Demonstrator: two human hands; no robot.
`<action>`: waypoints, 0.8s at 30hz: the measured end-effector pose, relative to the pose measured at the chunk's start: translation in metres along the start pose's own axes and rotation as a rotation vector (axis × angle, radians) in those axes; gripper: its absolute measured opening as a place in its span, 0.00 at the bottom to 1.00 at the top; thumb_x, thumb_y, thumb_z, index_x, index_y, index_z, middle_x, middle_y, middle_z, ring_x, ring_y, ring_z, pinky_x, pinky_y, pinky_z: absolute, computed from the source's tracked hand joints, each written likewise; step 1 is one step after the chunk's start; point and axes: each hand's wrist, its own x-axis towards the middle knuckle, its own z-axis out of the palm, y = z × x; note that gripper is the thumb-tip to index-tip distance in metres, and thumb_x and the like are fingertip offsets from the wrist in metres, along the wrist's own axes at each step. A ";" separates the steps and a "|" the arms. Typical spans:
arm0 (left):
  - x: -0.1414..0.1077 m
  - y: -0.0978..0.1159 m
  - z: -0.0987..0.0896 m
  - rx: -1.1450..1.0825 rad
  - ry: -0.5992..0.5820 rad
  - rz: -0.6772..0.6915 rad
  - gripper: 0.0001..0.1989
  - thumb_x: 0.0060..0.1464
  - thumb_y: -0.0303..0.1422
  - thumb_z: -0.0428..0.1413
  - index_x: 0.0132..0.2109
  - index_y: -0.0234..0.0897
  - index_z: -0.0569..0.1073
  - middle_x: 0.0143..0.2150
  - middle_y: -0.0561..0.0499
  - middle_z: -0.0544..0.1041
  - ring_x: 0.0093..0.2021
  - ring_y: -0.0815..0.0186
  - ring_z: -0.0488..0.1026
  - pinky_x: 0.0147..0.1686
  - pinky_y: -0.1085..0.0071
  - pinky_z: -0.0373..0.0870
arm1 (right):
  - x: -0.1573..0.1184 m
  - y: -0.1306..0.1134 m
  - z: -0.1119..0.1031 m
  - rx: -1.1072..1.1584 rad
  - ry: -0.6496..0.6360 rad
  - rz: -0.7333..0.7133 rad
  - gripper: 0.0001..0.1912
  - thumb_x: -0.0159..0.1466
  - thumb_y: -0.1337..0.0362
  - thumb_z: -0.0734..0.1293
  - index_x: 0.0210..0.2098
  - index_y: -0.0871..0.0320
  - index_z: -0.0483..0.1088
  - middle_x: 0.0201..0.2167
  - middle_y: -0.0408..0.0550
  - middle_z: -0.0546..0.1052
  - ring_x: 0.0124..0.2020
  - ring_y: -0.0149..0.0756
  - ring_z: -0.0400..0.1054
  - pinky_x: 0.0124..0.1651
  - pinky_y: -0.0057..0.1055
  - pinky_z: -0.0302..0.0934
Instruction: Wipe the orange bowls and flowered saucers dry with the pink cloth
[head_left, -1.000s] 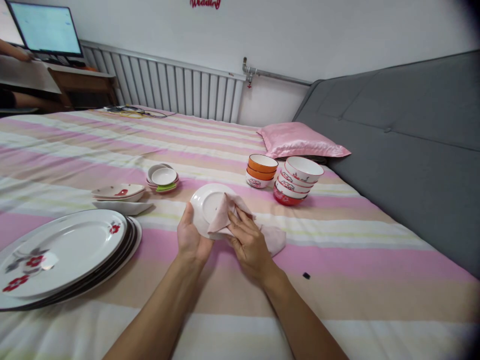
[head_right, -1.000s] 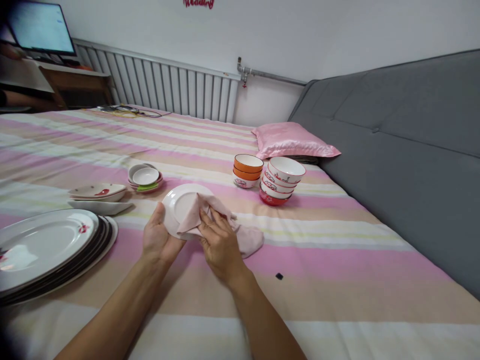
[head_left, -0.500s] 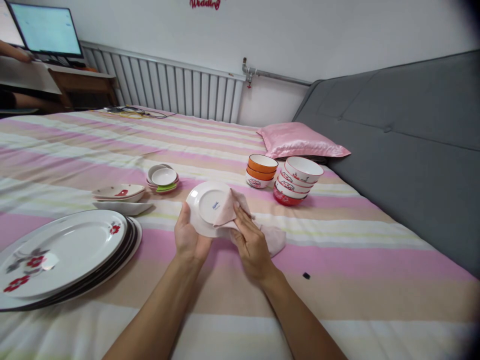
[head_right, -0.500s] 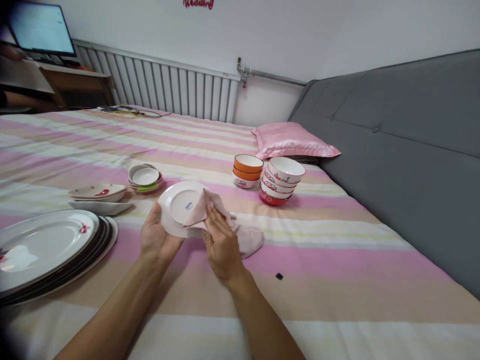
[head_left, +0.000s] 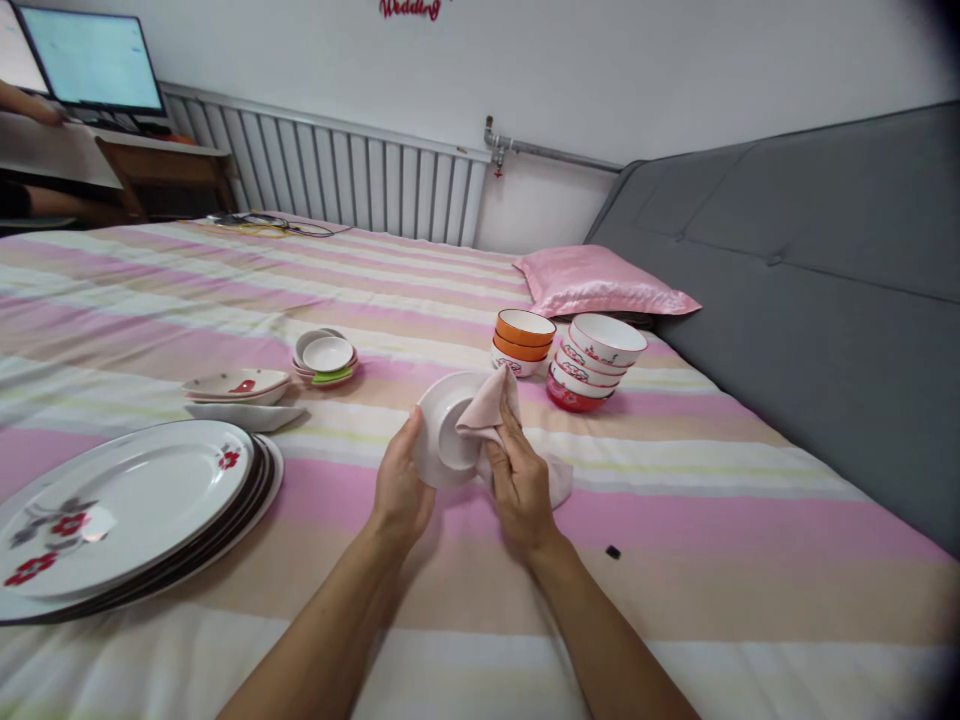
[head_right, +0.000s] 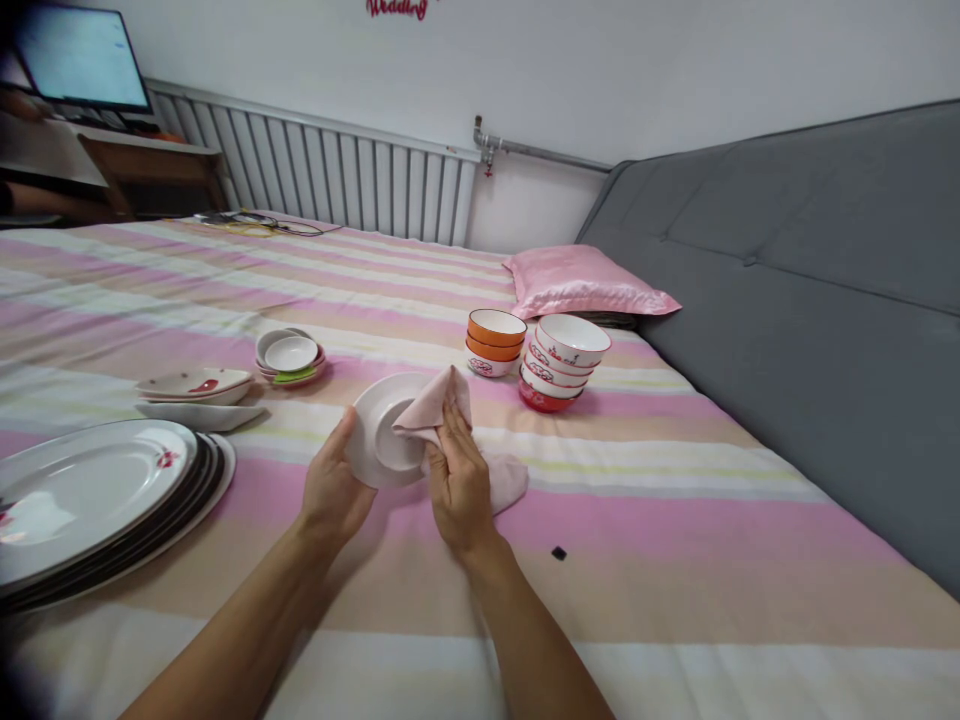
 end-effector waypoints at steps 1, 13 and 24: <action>0.000 -0.002 -0.002 0.034 -0.026 0.005 0.16 0.54 0.40 0.56 0.43 0.31 0.77 0.37 0.47 0.80 0.42 0.59 0.76 0.44 0.68 0.71 | 0.000 0.000 0.000 -0.001 0.005 0.000 0.22 0.69 0.65 0.55 0.62 0.54 0.60 0.67 0.48 0.55 0.68 0.40 0.48 0.67 0.44 0.49; -0.001 -0.014 -0.009 0.309 -0.114 0.112 0.23 0.54 0.47 0.55 0.44 0.30 0.78 0.34 0.46 0.80 0.35 0.61 0.74 0.33 0.71 0.67 | 0.001 -0.004 -0.003 -0.160 -0.023 -0.201 0.23 0.68 0.67 0.55 0.61 0.61 0.60 0.64 0.57 0.60 0.68 0.43 0.47 0.66 0.49 0.52; 0.004 -0.018 -0.014 0.323 -0.111 0.049 0.27 0.51 0.52 0.54 0.39 0.29 0.79 0.33 0.44 0.80 0.36 0.59 0.75 0.30 0.72 0.67 | 0.001 -0.018 0.001 -0.313 -0.100 -0.379 0.15 0.67 0.65 0.58 0.49 0.58 0.72 0.54 0.55 0.73 0.65 0.47 0.53 0.61 0.52 0.54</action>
